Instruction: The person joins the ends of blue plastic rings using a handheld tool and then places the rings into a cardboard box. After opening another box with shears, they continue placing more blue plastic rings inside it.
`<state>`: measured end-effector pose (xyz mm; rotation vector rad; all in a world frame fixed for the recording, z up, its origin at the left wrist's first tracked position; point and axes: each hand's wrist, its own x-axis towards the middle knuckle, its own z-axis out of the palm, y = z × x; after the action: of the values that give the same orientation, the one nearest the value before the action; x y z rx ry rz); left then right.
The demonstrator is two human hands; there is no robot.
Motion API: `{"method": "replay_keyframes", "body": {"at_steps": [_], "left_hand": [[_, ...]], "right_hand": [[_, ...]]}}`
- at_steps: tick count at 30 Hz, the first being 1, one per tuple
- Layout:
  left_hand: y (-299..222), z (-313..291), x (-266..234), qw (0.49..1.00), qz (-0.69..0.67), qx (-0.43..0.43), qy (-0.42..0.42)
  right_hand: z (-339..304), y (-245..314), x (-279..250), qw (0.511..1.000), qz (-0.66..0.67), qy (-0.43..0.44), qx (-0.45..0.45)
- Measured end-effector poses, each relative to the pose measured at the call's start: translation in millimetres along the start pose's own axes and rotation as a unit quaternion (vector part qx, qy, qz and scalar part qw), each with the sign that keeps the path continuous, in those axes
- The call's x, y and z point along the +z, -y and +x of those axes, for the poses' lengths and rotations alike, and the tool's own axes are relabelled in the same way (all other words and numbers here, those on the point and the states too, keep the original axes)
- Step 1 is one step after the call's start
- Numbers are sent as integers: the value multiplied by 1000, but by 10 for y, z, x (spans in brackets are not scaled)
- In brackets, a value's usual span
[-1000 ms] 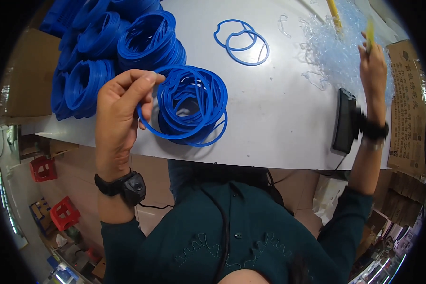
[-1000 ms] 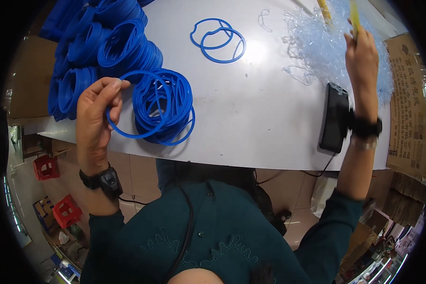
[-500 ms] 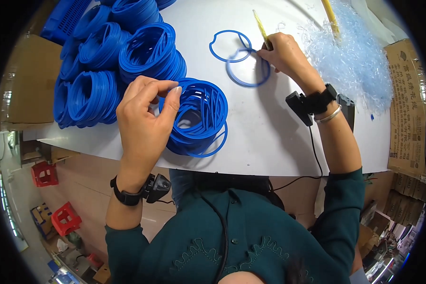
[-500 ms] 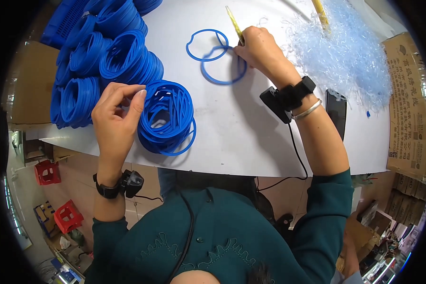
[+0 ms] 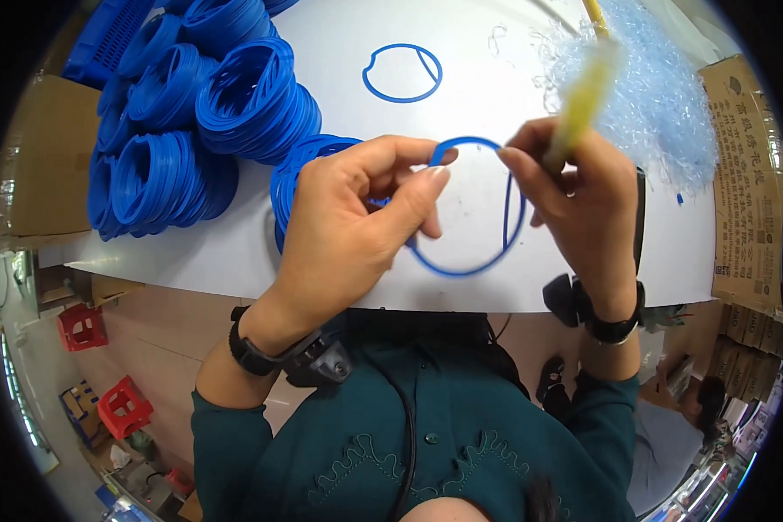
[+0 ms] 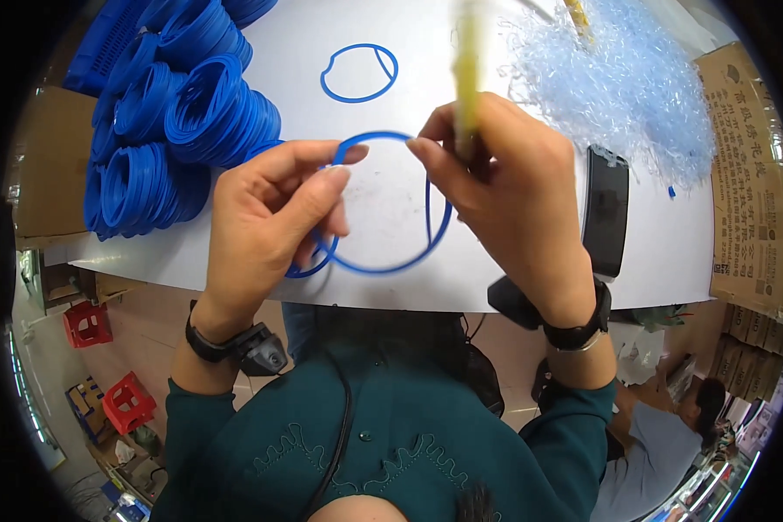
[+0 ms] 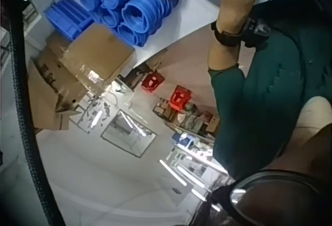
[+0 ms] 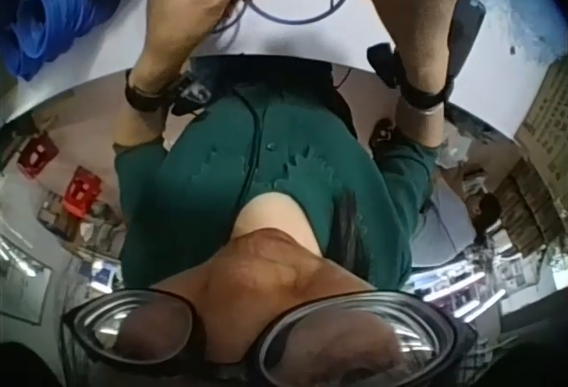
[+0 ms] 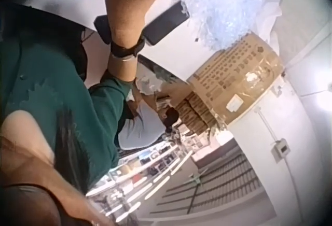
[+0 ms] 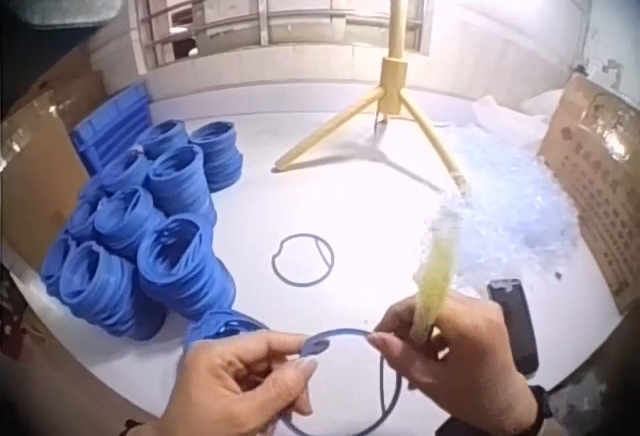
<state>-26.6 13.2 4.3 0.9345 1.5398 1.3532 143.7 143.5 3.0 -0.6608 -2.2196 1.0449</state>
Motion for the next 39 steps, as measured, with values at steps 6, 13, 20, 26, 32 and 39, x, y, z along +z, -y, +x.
{"method": "replay_keyframes", "body": {"at_steps": [6, 13, 20, 26, 32, 39], "left_hand": [[0, -134, -9, 990, -39, -95, 101], [46, -185, 70, 992, -19, -96, 86], [72, -208, 78, 992, -22, -97, 76], [58, -204, 63, 992, -15, -97, 78], [41, -205, 61, 992, -4, -98, 77], [38, -210, 80, 993, -1, -97, 74]], "right_hand": [[-243, -140, 80, 884, 463, -11, 57], [-428, -253, 309, 916, 400, -11, 38], [-449, -231, 373, 920, 388, -19, 52], [-445, -218, 394, 915, 397, -29, 61], [-443, -226, 417, 904, 420, -49, 63], [-417, -191, 426, 896, 432, -53, 84]]}}
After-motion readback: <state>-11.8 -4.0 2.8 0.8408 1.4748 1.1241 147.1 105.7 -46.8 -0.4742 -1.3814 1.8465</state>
